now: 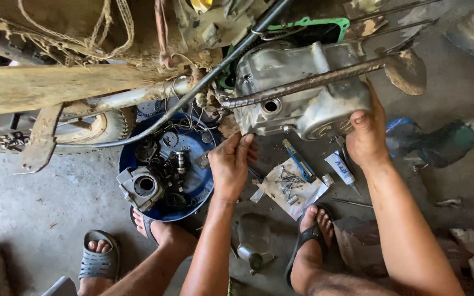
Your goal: The person is working on the engine of a motorcycle, handling a metal casing and various small parts. They pick up bolts and components from a blue tray and the floor, attempting to fit them into the engine area. The person also uses a power drill to work on the engine.
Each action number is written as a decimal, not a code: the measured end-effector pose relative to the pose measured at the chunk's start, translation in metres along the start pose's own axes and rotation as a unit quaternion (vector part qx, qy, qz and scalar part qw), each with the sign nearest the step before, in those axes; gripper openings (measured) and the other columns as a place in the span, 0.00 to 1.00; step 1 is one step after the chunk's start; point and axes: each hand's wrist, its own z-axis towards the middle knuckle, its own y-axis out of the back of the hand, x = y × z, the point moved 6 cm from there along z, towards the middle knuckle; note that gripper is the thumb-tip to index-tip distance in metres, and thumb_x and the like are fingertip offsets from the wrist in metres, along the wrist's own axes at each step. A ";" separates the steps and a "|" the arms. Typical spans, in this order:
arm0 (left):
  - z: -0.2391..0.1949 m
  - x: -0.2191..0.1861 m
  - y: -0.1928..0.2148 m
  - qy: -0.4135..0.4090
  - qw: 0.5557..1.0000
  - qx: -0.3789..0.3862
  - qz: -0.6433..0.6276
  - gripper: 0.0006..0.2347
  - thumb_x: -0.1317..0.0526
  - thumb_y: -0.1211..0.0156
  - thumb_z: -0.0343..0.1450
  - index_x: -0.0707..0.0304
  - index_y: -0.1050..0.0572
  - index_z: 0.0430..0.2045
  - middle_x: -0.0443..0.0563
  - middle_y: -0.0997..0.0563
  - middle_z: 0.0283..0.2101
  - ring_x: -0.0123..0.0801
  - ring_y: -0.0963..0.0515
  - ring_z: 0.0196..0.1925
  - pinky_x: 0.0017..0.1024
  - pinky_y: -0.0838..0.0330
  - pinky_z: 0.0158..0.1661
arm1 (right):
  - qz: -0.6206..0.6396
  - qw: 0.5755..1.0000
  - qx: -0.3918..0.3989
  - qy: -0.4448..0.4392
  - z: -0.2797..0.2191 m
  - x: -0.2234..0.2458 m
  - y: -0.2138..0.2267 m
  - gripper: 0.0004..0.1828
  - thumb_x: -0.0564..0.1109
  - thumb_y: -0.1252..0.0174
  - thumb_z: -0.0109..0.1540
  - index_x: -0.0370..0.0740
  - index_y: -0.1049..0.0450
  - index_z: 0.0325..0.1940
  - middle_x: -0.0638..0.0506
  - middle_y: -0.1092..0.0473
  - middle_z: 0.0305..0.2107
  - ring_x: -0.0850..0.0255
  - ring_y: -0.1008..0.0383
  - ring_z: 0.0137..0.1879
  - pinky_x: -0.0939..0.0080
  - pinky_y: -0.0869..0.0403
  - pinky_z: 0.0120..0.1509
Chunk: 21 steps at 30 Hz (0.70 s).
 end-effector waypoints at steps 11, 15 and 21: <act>0.003 -0.009 0.007 -0.047 0.997 0.027 0.059 0.09 0.63 0.38 0.74 0.71 0.22 0.28 0.50 0.18 0.23 0.24 0.18 0.22 0.25 0.25 0.24 | 0.011 1.000 0.010 0.003 0.009 -0.015 0.011 0.53 0.74 0.29 0.57 0.37 0.37 0.72 0.53 0.31 0.59 0.61 0.30 0.66 0.55 0.28 0.72; 0.005 -0.008 0.007 -0.044 0.997 0.045 0.052 0.09 0.62 0.38 0.74 0.71 0.22 0.28 0.51 0.17 0.24 0.25 0.16 0.23 0.26 0.24 0.24 | 0.021 1.000 0.017 0.007 0.008 -0.024 0.020 0.50 0.73 0.29 0.59 0.37 0.36 0.71 0.54 0.31 0.58 0.62 0.30 0.65 0.56 0.29 0.73; 0.005 -0.009 0.011 -0.078 0.991 0.046 0.097 0.08 0.62 0.37 0.74 0.70 0.21 0.29 0.53 0.16 0.25 0.27 0.15 0.24 0.27 0.23 0.26 | 0.004 1.000 0.011 0.007 0.004 -0.022 0.020 0.52 0.73 0.29 0.59 0.37 0.37 0.72 0.54 0.31 0.59 0.63 0.30 0.63 0.55 0.30 0.74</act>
